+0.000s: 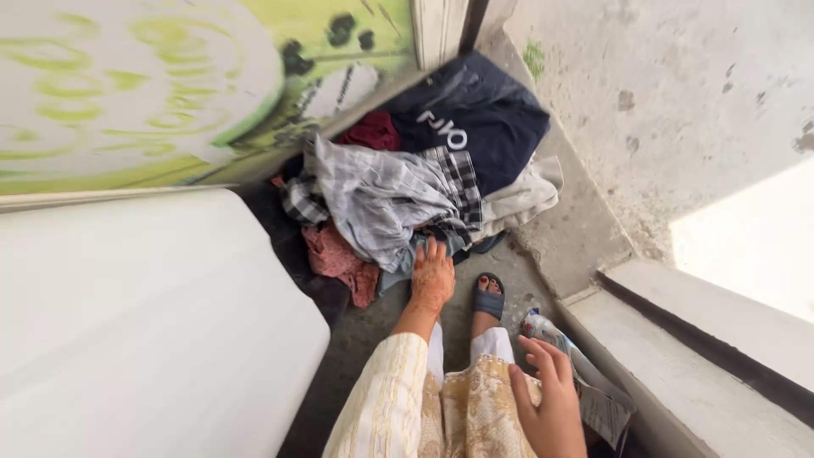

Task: Adding detergent and clothes to a top-loading washing machine.

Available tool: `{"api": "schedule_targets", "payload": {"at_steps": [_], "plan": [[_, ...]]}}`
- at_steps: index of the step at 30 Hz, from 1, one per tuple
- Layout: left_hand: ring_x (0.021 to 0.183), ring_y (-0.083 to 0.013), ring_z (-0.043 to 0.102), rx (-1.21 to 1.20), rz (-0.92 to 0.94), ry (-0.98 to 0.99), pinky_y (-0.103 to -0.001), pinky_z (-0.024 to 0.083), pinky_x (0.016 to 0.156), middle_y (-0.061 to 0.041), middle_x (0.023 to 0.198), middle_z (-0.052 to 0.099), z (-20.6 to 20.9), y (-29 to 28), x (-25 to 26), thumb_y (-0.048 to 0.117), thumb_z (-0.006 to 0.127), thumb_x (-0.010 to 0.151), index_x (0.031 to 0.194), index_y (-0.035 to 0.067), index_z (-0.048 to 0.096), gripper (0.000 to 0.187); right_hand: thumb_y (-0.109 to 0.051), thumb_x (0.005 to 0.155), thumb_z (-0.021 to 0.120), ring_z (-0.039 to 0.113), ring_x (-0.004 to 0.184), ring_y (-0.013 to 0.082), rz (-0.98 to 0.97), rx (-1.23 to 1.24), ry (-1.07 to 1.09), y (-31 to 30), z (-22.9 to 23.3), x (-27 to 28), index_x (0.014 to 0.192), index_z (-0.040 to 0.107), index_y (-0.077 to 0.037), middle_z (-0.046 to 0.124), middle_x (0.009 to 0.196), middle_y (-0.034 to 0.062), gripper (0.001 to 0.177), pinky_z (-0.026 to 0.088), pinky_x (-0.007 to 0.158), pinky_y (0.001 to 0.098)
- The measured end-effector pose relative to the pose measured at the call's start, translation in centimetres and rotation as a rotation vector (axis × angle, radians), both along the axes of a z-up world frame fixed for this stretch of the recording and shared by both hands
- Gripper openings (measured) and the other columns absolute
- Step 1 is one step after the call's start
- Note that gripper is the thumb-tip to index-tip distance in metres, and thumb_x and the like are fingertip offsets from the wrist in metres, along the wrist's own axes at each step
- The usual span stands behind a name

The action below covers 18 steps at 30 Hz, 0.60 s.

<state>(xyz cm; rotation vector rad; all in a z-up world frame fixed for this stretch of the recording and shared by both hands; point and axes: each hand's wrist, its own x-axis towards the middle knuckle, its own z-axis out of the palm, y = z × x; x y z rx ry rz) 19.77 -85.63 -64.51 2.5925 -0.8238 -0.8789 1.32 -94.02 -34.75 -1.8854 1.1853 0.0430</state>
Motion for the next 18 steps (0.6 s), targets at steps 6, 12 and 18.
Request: {"api": "schedule_targets", "payload": {"at_steps": [6, 12, 18], "plan": [[0.153, -0.0279, 0.025, 0.186, -0.414, -0.161, -0.052, 0.017, 0.123, -0.006, 0.166, 0.033, -10.2, -7.2, 0.9, 0.029, 0.049, 0.101, 0.145, 0.0, 0.055, 0.053, -0.023, 0.086, 0.072, 0.072, 0.112, 0.0209, 0.021, 0.352, 0.312, 3.8, -12.8, -4.5, 0.135, 0.066, -0.021, 0.057, 0.133, 0.0084, 0.049, 0.059, 0.091, 0.0393], [0.143, -0.0267, 0.037, 0.672, -0.702, -0.015, -0.059, 0.004, 0.128, -0.009, 0.142, 0.051, -2.7, -9.2, 2.7, 0.021, 0.05, 0.101, 0.143, 0.009, 0.053, 0.044, -0.025, 0.089, 0.07, 0.072, 0.115, 0.0196, 0.038, 0.438, 0.483, 4.2, -14.7, -7.6, 0.129, 0.068, -0.024, 0.059, 0.132, 0.0056, 0.039, 0.059, 0.097, 0.0391], [0.107, -0.0327, 0.064, -0.268, 0.051, -0.12, -0.047, 0.049, 0.091, -0.014, 0.104, 0.065, 10.1, -3.9, 1.3, 0.007, 0.055, 0.096, 0.111, 0.004, 0.056, 0.016, -0.032, 0.096, 0.067, 0.069, 0.119, 0.0195, 0.204, 0.403, 0.491, 0.0, -11.5, -5.8, 0.132, 0.065, -0.024, 0.058, 0.133, 0.0059, 0.036, 0.057, 0.1, 0.039]]}}
